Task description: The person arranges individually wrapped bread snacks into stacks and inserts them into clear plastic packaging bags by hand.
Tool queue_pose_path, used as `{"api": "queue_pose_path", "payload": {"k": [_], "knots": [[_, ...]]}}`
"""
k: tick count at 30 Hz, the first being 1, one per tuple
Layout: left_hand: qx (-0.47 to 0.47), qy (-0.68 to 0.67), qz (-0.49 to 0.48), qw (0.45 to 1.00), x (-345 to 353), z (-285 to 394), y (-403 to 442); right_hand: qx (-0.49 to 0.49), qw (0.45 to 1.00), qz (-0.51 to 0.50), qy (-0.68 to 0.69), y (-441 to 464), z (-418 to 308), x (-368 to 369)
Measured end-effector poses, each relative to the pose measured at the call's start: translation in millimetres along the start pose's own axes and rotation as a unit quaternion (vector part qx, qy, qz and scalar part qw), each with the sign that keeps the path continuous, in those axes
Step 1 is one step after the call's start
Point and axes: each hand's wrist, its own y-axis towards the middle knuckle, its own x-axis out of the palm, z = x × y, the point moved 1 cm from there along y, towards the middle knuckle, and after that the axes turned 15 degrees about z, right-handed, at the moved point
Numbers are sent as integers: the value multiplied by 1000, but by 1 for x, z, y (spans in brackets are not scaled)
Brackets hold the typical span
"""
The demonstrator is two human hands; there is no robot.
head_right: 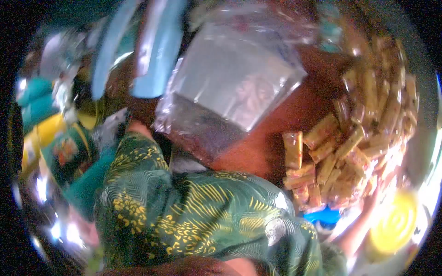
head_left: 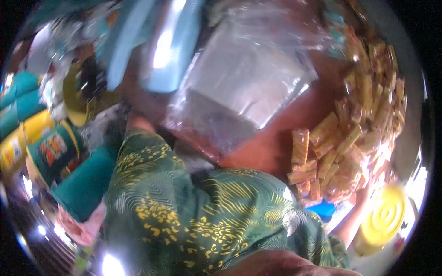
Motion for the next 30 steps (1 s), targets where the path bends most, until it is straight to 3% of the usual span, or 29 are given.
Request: {"api": "queue_pose_path", "payload": {"k": [3, 7, 11, 13, 15, 20, 22, 27, 28, 30], "knots": [[28, 29, -3, 999, 9, 13, 10, -105, 992, 33, -53, -3, -5, -1], [66, 47, -3, 997, 11, 26, 3, -16, 995, -20, -94, -4, -3, -3], [93, 63, 1, 994, 12, 33, -10, -132, 987, 66, -55, -6, 22, 10], [105, 71, 2, 992, 13, 40, -12, 97, 992, 32, 77, -3, -20, 1], [113, 79, 1, 990, 16, 43, -13, 218, 964, 22, 150, -2, -46, -4], [133, 85, 1, 987, 12, 48, -21, 348, 902, 40, 253, -2, -116, -20], [139, 85, 1, 987, 11, 50, -26, 240, 948, 28, 207, -3, -58, 4], [159, 86, -2, 984, 12, 58, -38, 105, 985, 21, 133, -3, -50, 7], [164, 86, 0, 983, 10, 61, -40, 113, 983, 22, 145, -2, -59, 2], [175, 81, 7, 981, 8, 66, -47, 235, 932, 43, 274, -1, -89, -4]]}}
